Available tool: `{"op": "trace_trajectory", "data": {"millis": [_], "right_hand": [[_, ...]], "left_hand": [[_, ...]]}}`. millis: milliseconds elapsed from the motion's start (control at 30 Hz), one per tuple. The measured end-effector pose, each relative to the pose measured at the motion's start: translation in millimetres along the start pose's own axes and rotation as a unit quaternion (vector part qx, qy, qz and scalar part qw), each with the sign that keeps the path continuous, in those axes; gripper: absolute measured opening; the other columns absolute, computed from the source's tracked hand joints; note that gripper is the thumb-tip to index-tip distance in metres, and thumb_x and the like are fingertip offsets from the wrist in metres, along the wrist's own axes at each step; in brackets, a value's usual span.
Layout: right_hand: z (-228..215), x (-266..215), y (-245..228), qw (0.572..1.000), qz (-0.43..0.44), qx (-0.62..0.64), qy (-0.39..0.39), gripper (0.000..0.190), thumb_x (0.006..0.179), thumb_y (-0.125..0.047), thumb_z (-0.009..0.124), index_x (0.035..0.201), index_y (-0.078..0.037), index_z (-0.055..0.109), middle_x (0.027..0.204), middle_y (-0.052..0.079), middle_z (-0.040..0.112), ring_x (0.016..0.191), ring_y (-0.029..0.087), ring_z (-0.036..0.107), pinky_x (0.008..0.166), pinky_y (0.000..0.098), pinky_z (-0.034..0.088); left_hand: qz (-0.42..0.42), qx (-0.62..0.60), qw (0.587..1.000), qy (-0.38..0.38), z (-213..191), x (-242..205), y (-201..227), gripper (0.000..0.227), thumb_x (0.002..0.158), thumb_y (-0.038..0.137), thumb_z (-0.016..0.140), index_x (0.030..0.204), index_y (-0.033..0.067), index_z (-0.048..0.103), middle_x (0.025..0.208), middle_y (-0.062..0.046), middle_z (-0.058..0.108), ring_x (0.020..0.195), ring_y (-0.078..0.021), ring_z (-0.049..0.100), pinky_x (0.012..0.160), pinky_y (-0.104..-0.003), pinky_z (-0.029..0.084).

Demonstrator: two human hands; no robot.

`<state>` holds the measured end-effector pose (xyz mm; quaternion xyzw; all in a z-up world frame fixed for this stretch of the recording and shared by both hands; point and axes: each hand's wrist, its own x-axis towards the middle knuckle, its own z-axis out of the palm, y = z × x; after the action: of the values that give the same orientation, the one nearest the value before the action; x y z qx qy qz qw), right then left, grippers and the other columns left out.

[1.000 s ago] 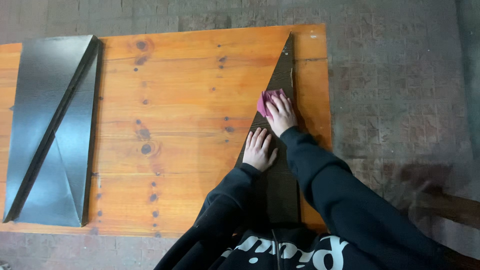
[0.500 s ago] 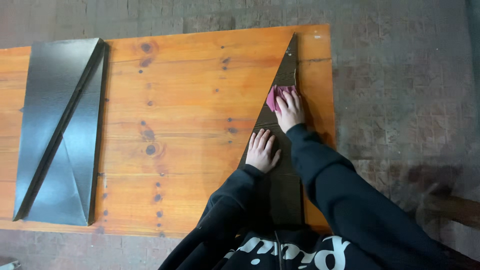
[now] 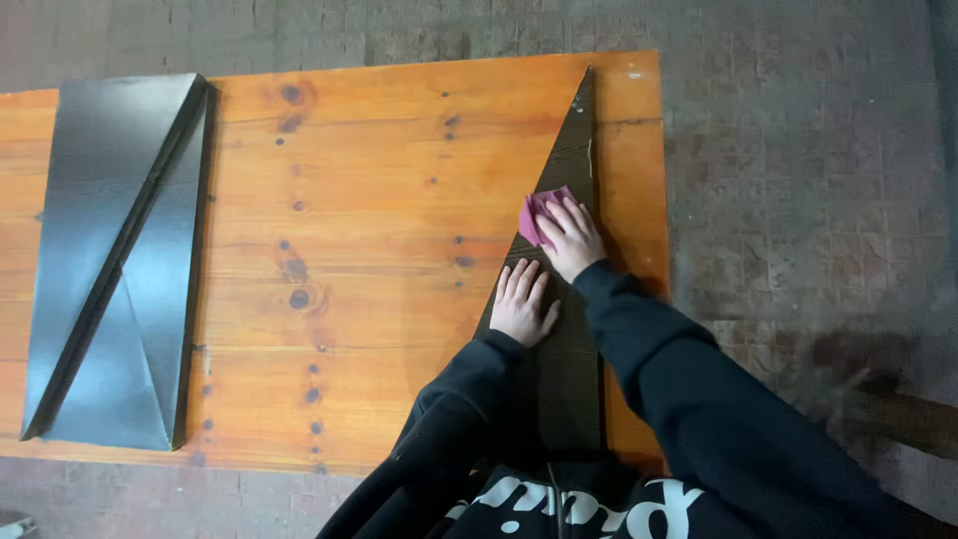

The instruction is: The person wipes a dark triangular wooden piece on a workbench using a pink cloth. They then pick up a second dark triangular piece, place it next to the first, and continue wiping the surface.

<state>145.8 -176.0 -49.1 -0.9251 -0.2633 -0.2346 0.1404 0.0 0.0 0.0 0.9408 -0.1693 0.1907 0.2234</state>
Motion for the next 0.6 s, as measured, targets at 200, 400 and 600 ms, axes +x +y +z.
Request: {"op": "trace_trajectory", "data": {"millis": [200, 400, 600], "right_hand": [[-7, 12, 27, 1.0, 0.009, 0.004, 0.004, 0.068, 0.088, -0.032, 0.097, 0.153, -0.023, 0.079, 0.163, 0.012, 0.068, 0.153, 0.048, 0.063, 0.126, 0.0646, 0.052], [35, 29, 38, 0.998, 0.056, -0.031, 0.008, 0.061, 0.092, -0.036, 0.097, 0.151, -0.027, 0.082, 0.163, 0.01, 0.068, 0.155, 0.049, 0.06, 0.125, 0.0669, 0.05], [34, 36, 23, 0.998, 0.045, -0.036, 0.02, 0.064, 0.089, -0.035, 0.097, 0.151, -0.025, 0.082, 0.162, 0.012, 0.068, 0.153, 0.051, 0.061, 0.126, 0.0688, 0.049]], "left_hand": [[-0.002, -0.001, 1.0, -0.004, 1, 0, 0, 0.061, 0.097, 0.048, 0.083, 0.146, 0.0118, 0.076, 0.16, -0.018, 0.068, 0.161, -0.0396, 0.06, 0.138, -0.063, 0.04], [-0.006, -0.007, 1.0, -0.005, 0, 1, 1, 0.062, 0.097, 0.049, 0.084, 0.146, 0.0115, 0.076, 0.16, -0.018, 0.069, 0.161, -0.0398, 0.061, 0.138, -0.064, 0.04], [-0.007, -0.011, 1.0, -0.013, -2, 0, 2, 0.061, 0.097, 0.047, 0.084, 0.146, 0.0109, 0.076, 0.162, -0.018, 0.068, 0.163, -0.0399, 0.059, 0.14, -0.064, 0.038]]}}
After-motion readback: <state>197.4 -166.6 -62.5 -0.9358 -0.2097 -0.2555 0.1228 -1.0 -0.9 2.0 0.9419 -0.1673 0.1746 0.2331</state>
